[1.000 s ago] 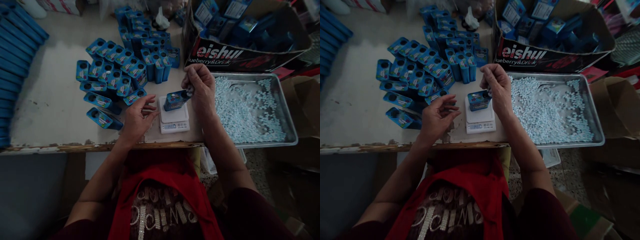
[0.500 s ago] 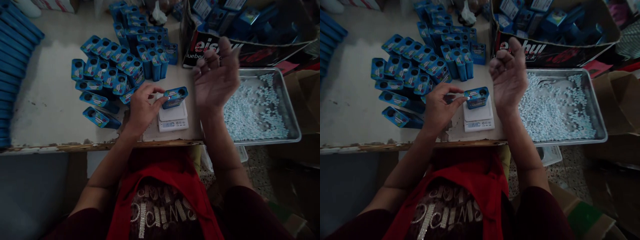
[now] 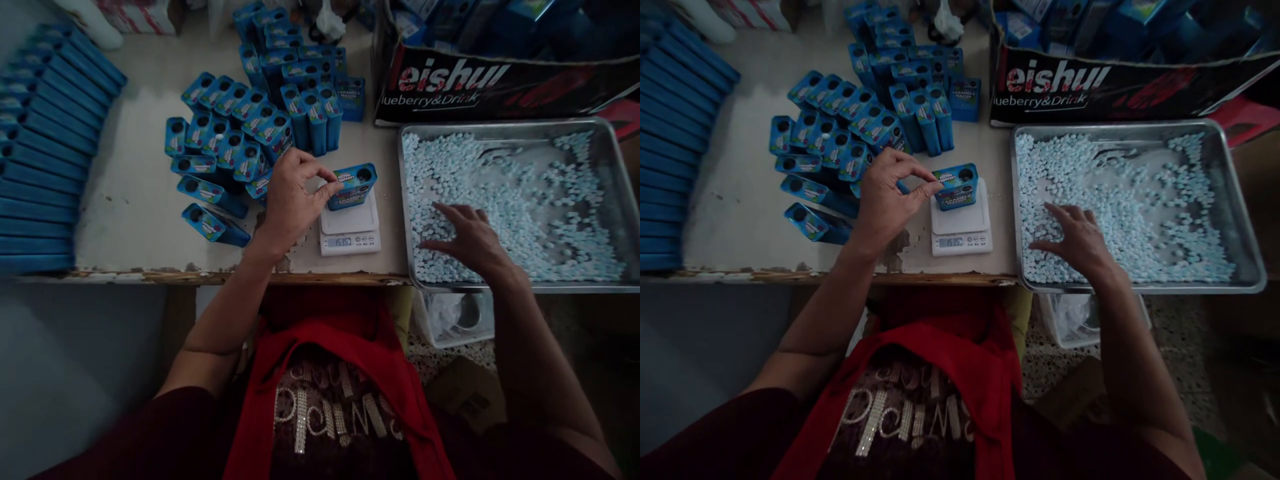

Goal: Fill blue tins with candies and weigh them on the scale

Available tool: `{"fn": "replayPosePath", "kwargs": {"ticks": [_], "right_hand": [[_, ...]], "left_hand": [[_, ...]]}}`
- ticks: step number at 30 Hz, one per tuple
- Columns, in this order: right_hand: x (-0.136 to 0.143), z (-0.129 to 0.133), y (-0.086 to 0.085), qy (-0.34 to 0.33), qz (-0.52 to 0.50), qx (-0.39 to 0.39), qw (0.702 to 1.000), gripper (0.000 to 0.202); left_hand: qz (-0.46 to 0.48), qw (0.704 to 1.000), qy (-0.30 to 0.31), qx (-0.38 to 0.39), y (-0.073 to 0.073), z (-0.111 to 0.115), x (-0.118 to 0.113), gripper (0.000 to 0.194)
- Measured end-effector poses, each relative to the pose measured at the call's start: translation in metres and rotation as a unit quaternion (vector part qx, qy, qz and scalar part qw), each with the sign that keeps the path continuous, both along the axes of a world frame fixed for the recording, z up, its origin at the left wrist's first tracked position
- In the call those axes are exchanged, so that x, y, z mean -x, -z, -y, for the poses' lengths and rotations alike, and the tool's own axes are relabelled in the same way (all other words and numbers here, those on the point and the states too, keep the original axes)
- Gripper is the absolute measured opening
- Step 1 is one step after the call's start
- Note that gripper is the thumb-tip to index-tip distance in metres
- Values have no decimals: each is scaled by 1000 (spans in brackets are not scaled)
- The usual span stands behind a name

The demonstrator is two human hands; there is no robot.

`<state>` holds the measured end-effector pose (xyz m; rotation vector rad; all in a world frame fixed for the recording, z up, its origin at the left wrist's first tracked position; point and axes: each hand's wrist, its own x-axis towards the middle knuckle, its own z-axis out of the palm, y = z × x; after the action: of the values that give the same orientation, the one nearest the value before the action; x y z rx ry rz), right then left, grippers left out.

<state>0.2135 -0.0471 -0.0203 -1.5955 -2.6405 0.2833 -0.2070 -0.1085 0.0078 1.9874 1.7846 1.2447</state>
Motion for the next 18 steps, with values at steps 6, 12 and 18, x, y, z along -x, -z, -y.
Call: {"fn": "replayPosePath", "kwargs": {"ticks": [6, 12, 18], "right_hand": [[18, 7, 6, -45, -66, 52, 995, 42], [24, -7, 13, 37, -154, 158, 975, 20], [24, -13, 8, 111, -223, 168, 954, 27]], "left_hand": [[-2, 1000, -11, -7, -4, 3, -3, 13], [4, 1000, -13, 23, -7, 1, -4, 8], [16, 1000, -11, 2, -8, -5, 0, 15]]}}
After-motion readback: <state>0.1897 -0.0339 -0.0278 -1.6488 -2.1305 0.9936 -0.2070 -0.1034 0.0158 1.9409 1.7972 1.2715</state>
